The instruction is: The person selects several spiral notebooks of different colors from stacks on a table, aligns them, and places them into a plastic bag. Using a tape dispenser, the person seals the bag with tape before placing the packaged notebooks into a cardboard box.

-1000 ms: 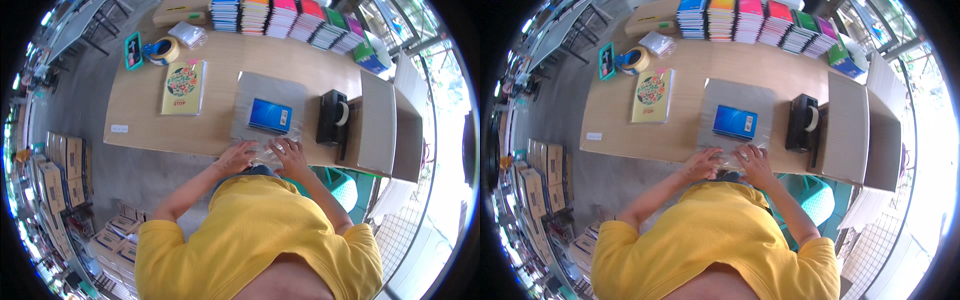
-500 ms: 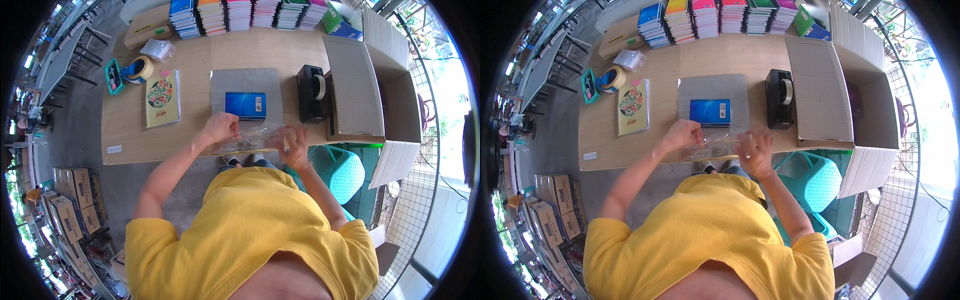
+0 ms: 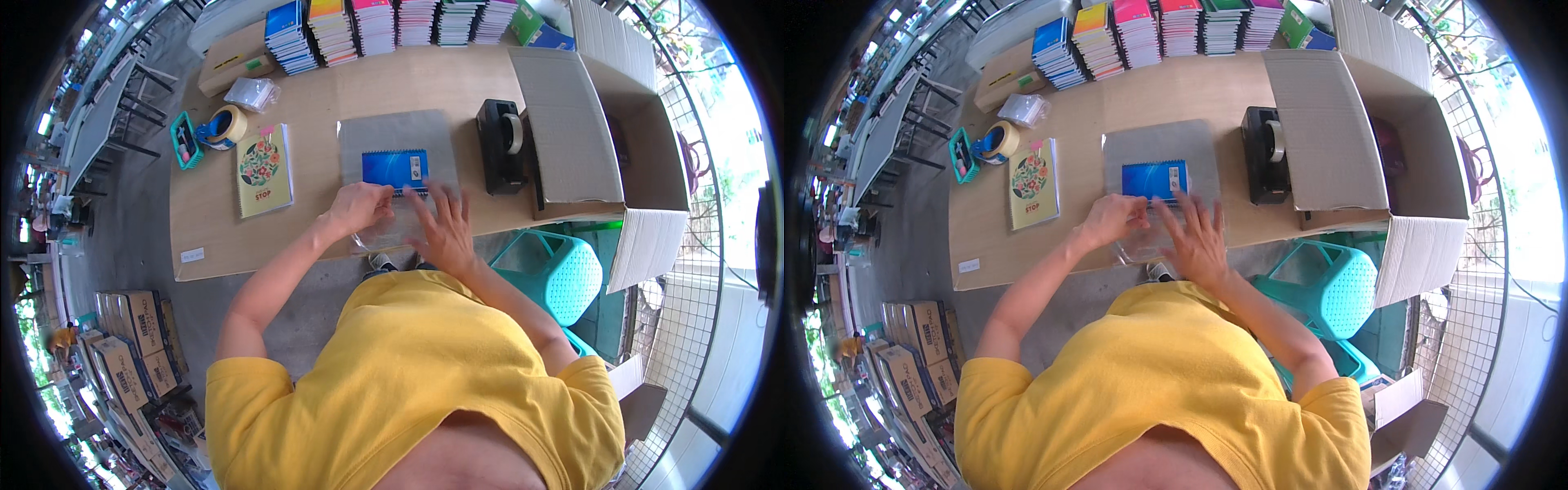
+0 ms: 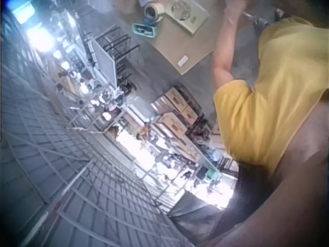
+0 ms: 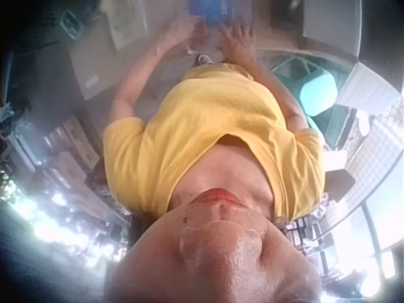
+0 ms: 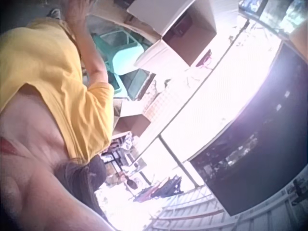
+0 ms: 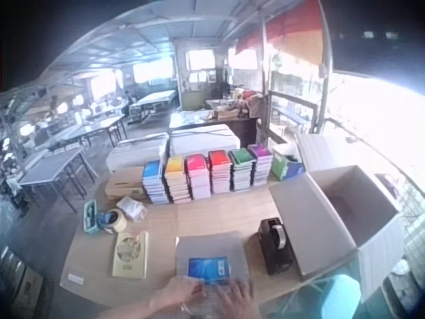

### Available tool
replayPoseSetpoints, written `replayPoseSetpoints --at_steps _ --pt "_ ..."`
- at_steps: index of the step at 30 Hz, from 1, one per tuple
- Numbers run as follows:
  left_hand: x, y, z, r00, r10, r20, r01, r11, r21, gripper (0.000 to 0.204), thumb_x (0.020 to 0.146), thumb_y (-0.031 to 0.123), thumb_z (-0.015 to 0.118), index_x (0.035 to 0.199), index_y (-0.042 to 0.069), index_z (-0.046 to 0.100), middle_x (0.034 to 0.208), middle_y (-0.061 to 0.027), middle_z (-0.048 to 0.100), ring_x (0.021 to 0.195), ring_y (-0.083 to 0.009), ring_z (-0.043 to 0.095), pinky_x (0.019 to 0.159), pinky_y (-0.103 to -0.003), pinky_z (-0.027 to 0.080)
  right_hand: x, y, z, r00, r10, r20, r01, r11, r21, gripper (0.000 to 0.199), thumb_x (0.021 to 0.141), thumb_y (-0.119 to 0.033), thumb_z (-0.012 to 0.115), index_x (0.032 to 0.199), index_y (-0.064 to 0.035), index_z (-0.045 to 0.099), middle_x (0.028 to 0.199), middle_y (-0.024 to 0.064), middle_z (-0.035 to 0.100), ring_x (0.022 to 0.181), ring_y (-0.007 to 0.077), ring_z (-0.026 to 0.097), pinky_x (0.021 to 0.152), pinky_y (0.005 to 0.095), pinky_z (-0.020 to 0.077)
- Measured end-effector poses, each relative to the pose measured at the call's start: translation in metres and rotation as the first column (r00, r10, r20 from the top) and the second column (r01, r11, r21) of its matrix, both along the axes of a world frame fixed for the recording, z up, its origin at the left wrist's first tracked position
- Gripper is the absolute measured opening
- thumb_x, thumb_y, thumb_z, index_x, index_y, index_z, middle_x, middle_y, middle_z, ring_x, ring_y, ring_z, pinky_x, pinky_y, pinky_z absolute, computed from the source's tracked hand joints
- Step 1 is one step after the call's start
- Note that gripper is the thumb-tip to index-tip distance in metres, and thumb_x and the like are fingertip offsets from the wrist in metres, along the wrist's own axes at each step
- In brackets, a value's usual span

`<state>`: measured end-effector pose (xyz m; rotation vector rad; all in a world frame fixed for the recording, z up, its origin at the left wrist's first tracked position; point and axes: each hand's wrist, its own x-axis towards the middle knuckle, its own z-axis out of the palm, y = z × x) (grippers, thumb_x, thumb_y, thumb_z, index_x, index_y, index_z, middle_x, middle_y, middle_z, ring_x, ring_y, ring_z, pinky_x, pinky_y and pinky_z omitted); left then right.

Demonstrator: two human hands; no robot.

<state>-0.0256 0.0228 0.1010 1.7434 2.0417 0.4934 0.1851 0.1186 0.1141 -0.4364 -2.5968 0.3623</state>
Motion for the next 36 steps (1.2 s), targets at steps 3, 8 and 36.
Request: replayPoseSetpoints --at_steps 3,8,36 --pt "0.004 -0.002 0.002 0.995 -0.023 -0.099 0.030 0.998 0.063 0.015 0.083 0.021 0.070 0.087 0.009 0.060 0.085 -0.0071 0.070 0.081 -0.0289 0.069 0.066 -0.042 0.053 -0.025 0.030 -0.027 0.993 -0.108 0.056 0.100 0.986 0.131 0.027 0.078 -0.024 0.072 0.104 -0.0162 0.071 0.101 0.0050 0.070 0.108 0.0230 0.062 0.102 0.0601 0.0324" --pt "-0.030 0.000 -0.001 0.904 0.396 -0.163 -0.335 0.891 0.306 0.015 0.085 0.019 0.069 0.095 0.012 0.060 0.087 -0.0053 0.071 0.079 -0.0285 0.069 0.064 -0.042 0.054 -0.025 0.096 -0.048 0.982 -0.011 0.191 0.108 0.856 -0.506 0.022 0.076 -0.021 0.075 0.095 -0.0103 0.074 0.091 0.0077 0.073 0.095 0.0249 0.068 0.092 0.0417 0.0501" --pt "0.072 0.012 -0.065 0.930 0.307 -0.202 -0.250 0.932 0.262 0.074 0.083 0.040 0.071 0.148 0.030 0.039 0.149 -0.0163 0.031 0.136 -0.0381 0.033 0.112 -0.057 0.025 -0.064 0.193 -0.077 0.912 -0.109 0.395 0.312 0.810 -0.497 0.014 0.087 -0.014 0.070 0.091 0.0004 0.071 0.074 0.0107 0.070 0.063 0.0175 0.068 0.057 0.0295 0.0536"
